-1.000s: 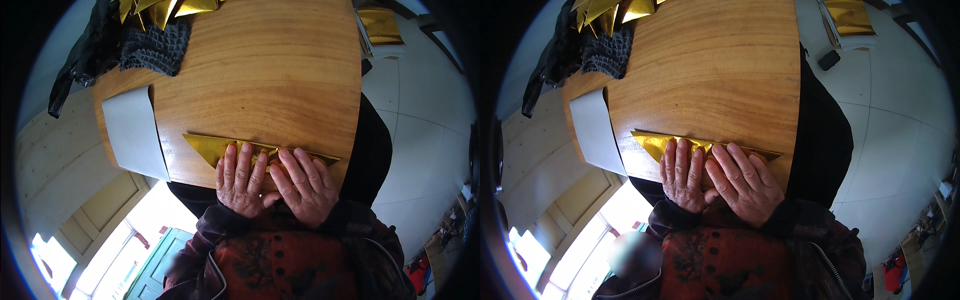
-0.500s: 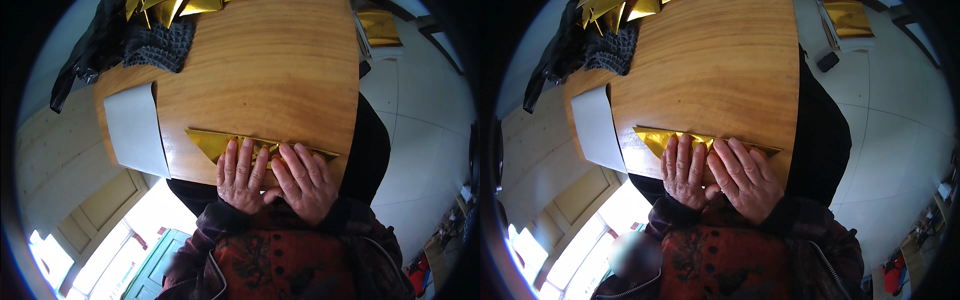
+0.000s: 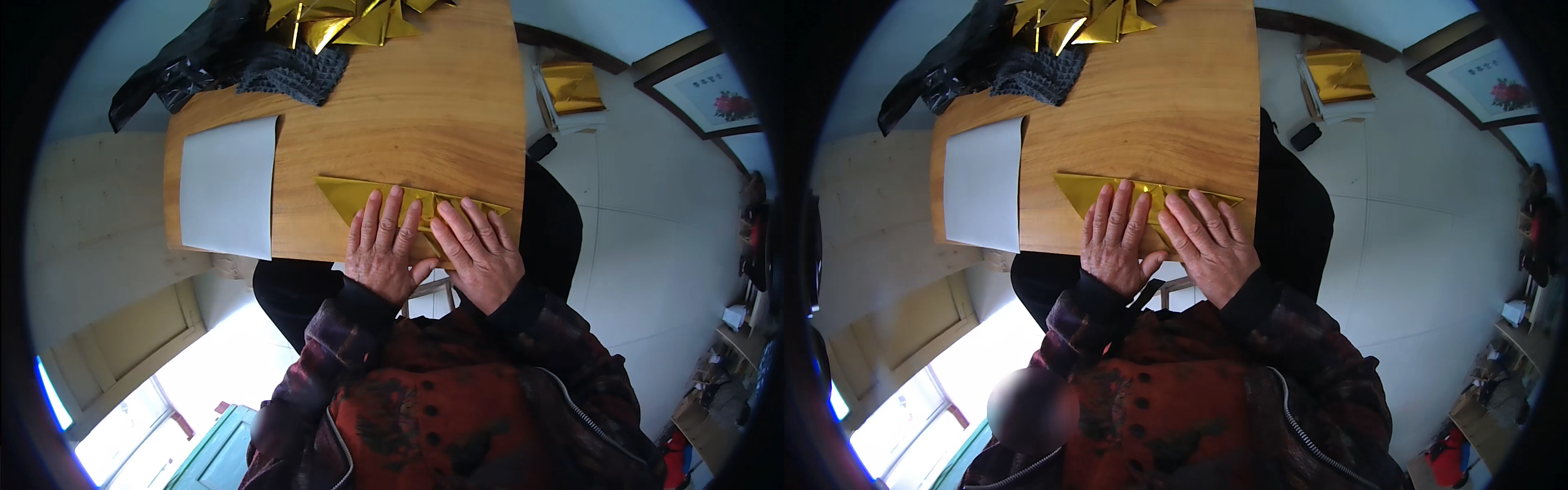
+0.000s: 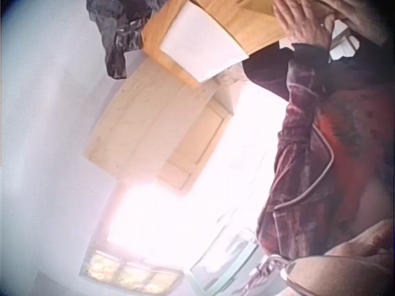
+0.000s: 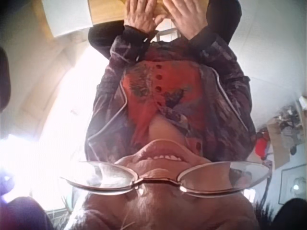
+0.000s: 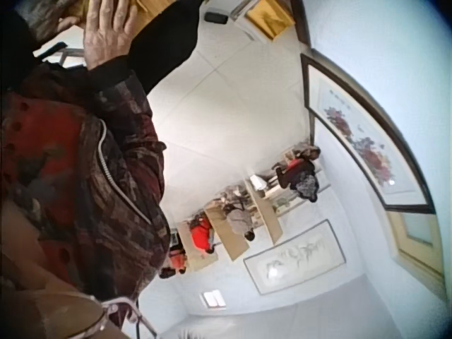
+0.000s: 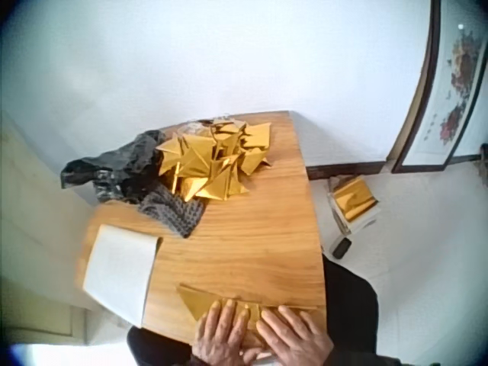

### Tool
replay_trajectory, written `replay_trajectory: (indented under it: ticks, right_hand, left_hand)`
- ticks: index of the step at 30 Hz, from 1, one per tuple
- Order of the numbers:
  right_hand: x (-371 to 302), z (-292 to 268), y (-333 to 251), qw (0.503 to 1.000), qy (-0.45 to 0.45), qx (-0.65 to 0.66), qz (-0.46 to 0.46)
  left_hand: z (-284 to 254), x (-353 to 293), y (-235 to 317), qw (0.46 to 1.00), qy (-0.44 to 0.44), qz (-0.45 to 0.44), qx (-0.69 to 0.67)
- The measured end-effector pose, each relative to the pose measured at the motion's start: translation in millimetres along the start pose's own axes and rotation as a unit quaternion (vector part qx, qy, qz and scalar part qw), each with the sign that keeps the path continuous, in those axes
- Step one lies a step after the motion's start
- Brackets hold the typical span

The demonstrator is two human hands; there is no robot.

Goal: The person folds a gold-colored sheet of paper into a triangular shape on a wooden table. They smooth the creases with their hands and place the finished piece among other similar folded items.

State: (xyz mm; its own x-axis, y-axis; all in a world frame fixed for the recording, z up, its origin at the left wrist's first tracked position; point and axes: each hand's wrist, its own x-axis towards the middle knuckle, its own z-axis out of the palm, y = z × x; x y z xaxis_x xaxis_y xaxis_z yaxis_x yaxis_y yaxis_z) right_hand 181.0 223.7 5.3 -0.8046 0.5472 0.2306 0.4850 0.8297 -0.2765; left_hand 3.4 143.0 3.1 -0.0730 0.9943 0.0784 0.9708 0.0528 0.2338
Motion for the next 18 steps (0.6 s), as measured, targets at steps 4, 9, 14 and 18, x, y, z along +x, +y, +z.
replay_trajectory:
  ticks: [4,9,14,18]
  right_hand:
    - [-13.2,-5.6,4.7,1.000,-0.005,-0.010,-0.002]
    - [-25.3,-16.1,3.4,0.999,-0.038,-0.019,0.011]
    - [-18.4,-30.6,-1.1,0.995,-0.082,0.016,0.045]
    - [3.2,-29.5,-5.6,0.998,-0.061,0.023,-0.019]
  left_hand:
    - [4.4,-1.9,-3.4,1.000,0.025,0.014,-0.001]
    - [0.0,-3.0,-4.2,0.999,0.029,0.041,-0.014]
    - [-5.8,-3.0,-6.1,0.999,-0.021,0.039,-0.010]
    - [1.4,-2.6,-6.2,0.999,-0.005,0.039,-0.013]
